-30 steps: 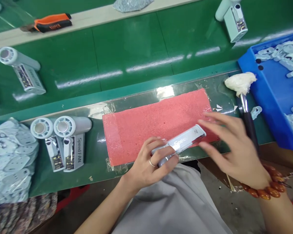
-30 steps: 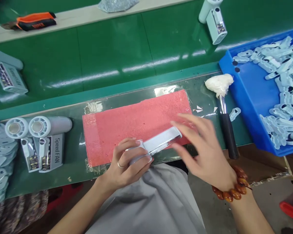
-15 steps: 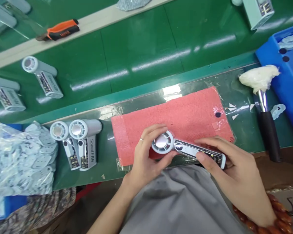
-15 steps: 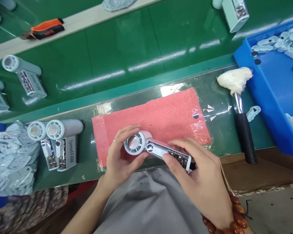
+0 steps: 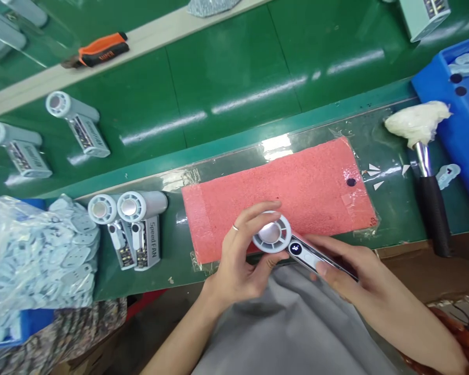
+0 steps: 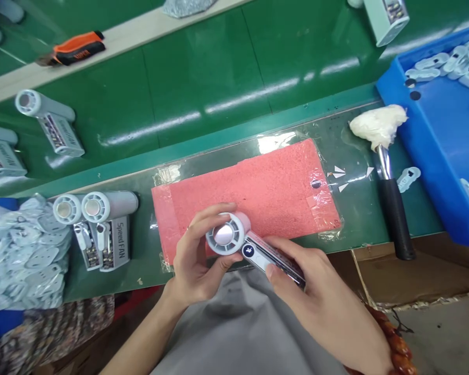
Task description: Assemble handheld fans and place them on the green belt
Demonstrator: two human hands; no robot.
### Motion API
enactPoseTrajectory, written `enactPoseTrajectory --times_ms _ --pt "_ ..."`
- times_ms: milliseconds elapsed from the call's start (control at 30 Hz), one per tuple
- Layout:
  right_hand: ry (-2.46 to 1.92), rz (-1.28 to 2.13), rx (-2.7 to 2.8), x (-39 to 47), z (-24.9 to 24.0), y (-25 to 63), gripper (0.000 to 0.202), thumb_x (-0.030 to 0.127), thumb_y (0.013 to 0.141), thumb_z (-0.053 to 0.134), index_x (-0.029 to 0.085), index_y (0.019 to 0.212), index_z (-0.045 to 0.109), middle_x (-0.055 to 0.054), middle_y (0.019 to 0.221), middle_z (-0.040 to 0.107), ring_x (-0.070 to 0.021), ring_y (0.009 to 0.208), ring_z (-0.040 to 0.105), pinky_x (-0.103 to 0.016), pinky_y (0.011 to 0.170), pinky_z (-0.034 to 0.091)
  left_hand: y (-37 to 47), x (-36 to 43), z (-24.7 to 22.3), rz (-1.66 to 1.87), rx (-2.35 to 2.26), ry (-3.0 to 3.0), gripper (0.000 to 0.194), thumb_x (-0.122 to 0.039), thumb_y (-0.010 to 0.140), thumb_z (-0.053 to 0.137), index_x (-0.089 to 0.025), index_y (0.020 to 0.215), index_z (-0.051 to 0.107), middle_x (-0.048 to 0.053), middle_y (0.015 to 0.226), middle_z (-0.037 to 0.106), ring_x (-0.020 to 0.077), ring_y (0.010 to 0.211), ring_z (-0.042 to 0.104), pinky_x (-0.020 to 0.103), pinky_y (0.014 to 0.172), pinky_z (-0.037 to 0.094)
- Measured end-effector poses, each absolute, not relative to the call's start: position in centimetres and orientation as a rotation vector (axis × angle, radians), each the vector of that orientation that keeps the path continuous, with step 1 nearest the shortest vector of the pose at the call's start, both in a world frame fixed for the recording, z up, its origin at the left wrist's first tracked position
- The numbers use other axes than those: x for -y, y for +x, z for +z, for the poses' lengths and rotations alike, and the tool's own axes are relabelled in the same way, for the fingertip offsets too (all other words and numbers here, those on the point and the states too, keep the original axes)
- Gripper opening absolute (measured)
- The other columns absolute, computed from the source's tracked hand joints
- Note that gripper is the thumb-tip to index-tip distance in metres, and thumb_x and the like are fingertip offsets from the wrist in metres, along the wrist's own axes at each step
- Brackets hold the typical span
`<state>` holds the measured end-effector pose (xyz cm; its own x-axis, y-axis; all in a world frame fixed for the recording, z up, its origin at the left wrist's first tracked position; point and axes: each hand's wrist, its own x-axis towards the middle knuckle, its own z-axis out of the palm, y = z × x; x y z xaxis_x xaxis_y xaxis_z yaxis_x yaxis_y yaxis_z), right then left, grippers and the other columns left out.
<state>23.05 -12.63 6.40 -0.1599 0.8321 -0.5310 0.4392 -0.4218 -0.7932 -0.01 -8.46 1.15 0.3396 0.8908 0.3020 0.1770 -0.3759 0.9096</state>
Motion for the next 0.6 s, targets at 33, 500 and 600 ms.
enactPoseTrajectory --times_ms 33,500,600 --pt "-1.75 1.609 1.446 12.7 6.5 22.9 0.049 0.063 0.104 0.054 0.035 0.141 0.071 -0.005 0.113 0.079 -0.0249 0.094 0.077 -0.037 0.08 0.068 0.1 8.3 1.3 1.102 -0.933 1.788 0.05 -0.019 0.098 0.075 -0.016 0.145 0.057 0.019 0.147 0.061 0.029 0.136 0.063 0.05 0.116 0.053" --pt "-1.801 1.539 1.229 16.1 5.3 21.6 0.05 0.056 0.106 0.055 0.034 0.15 0.062 -0.008 0.114 0.076 -0.0243 0.087 0.073 -0.033 0.062 0.061 0.8 7.1 2.3 1.162 -0.887 1.764 0.045 -0.031 0.105 0.065 -0.022 0.148 0.054 0.016 0.152 0.056 0.0329 0.14 0.058 0.058 0.115 0.054" --pt "-1.829 1.542 1.177 16.0 5.3 21.3 0.051 0.058 0.106 0.054 0.032 0.149 0.062 -0.007 0.1 0.075 -0.0222 0.074 0.069 -0.031 0.054 0.055 0.9 7.1 2.7 1.15 -0.889 1.784 0.044 -0.032 0.106 0.064 -0.024 0.147 0.054 0.015 0.151 0.058 0.0319 0.138 0.06 0.056 0.114 0.055"
